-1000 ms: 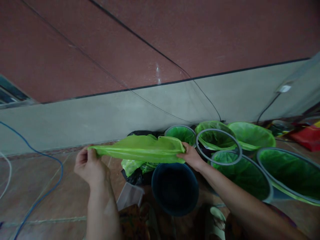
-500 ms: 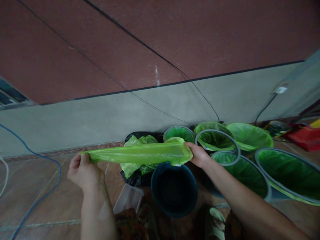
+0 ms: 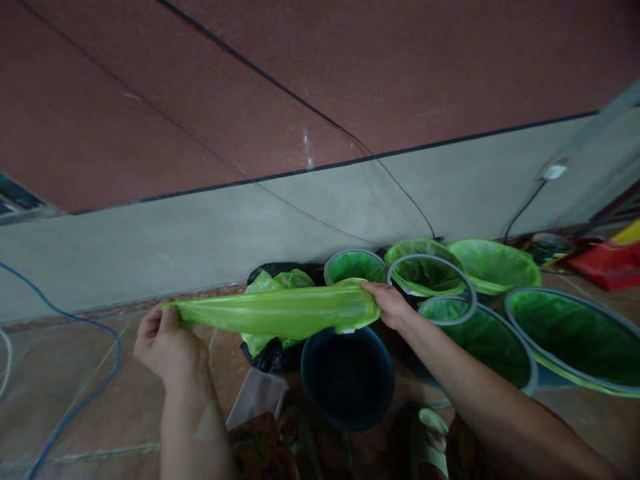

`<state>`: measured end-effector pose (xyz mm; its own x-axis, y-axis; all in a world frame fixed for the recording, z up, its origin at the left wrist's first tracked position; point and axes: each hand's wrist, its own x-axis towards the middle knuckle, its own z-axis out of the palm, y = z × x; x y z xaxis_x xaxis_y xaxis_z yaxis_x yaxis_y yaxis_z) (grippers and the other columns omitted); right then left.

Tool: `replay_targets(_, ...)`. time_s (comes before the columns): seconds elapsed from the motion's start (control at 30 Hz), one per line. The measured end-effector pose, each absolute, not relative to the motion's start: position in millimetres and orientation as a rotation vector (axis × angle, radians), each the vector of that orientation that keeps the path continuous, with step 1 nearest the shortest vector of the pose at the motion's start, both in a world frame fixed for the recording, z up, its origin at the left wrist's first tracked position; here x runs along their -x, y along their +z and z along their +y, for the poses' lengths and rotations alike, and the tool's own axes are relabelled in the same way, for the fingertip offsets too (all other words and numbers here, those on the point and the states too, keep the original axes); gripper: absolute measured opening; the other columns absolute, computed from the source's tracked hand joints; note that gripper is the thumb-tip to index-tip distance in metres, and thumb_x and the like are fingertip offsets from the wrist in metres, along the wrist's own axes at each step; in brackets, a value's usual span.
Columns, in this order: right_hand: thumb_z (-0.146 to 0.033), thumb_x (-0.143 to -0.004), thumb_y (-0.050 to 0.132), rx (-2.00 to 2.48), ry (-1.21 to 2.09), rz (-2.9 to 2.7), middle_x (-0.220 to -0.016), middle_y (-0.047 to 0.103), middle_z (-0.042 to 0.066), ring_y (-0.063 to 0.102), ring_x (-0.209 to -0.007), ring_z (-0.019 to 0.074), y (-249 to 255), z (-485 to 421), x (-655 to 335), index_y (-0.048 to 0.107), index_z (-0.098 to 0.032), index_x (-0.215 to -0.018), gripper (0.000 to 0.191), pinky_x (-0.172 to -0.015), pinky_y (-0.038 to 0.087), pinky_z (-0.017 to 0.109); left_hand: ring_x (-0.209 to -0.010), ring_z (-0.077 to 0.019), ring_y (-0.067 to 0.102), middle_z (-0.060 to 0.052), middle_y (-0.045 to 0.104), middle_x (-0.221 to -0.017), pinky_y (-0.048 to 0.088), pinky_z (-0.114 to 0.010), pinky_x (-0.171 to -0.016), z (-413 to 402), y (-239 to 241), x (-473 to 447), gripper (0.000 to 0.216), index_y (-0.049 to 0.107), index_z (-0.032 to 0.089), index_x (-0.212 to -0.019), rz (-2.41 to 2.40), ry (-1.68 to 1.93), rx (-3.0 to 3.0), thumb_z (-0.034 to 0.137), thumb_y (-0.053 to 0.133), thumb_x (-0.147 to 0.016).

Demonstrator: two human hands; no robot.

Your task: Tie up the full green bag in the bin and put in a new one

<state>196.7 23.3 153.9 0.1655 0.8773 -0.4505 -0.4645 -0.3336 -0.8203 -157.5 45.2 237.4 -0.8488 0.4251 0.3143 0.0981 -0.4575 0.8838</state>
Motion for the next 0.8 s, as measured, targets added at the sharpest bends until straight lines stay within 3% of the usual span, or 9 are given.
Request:
replay_targets(0.2,-0.025,-0.087,0.064,1.147,1.431,-0.321,-0.076,0.077,0.008,0.072,-0.067,0.0194,168.2,30.5,-218.9,0.071,-0.016,-0.077,0.015,-0.07,0.06,0.032,-0.069,-0.0112,0.051,0.004,0.055,-0.07,0.046,-0.029,-0.069,45.6,232.0,156.9,0.022,0.055,0.018,-0.071,1.673,2.297,-1.015,0.035,0.064,-0.06)
replay_targets(0.4,-0.036,-0.073,0.081,0.994,1.165,-0.478,-0.075,0.075,0.003,0.07,-0.07,0.0189,204.3,19.7,-244.9,0.07,-0.02,-0.078,0.02,-0.072,0.059,0.032,-0.06,-0.013,0.051,0.003,0.055,-0.066,0.048,-0.032,-0.065,48.7,225.3,170.4,0.012,0.058,0.017,-0.072,1.892,2.149,-0.867,0.027,0.059,-0.065)
replay_targets(0.47,-0.038,-0.068,0.084,0.95,1.111,-0.588,-0.074,0.074,0.002,0.069,-0.07,0.0185,215.2,12.5,-244.6,0.071,-0.021,-0.08,0.025,-0.072,0.057,0.031,-0.069,-0.0165,0.058,-0.001,0.06,-0.075,0.051,-0.036,-0.074,41.9,227.4,161.9,0.017,0.064,0.016,-0.083,1.997,2.213,-1.018,0.027,0.061,-0.07)
replay_targets(0.57,-0.041,-0.065,0.085,0.921,1.128,-0.736,-0.074,0.073,0.001,0.067,-0.069,0.018,226.3,1.6,-229.5,0.073,-0.022,-0.083,0.028,-0.071,0.055,0.031,-0.098,-0.0217,0.063,-0.01,0.066,-0.106,0.048,-0.041,-0.095,21.1,235.7,122.3,0.035,0.064,0.014,-0.112,1.88,2.301,-1.542,0.029,0.063,-0.081)
replay_targets(0.7,-0.046,-0.069,0.081,0.947,1.18,-1.027,-0.07,0.069,-0.001,0.059,-0.062,0.014,234.8,-10.6,-199.1,0.072,-0.021,-0.075,0.027,-0.063,0.049,0.026,-0.132,-0.031,0.049,-0.018,0.054,-0.14,0.039,-0.049,-0.111,-9.2,251.6,43.5,0.064,0.05,0.018,-0.138,1.451,1.621,-2.28,0.035,0.071,-0.079)
replay_targets(0.8,-0.047,-0.078,0.073,0.901,1.202,-1.315,-0.076,0.068,0.0,0.059,-0.07,0.0151,241.4,-19.5,-186.3,0.073,-0.021,-0.078,0.025,-0.066,0.047,0.026,-0.124,-0.0301,0.057,-0.013,0.063,-0.132,0.033,-0.054,-0.114,-18.5,261.1,3.9,0.073,0.046,0.023,-0.143,1.228,1.119,-2.39,0.029,0.074,-0.076)
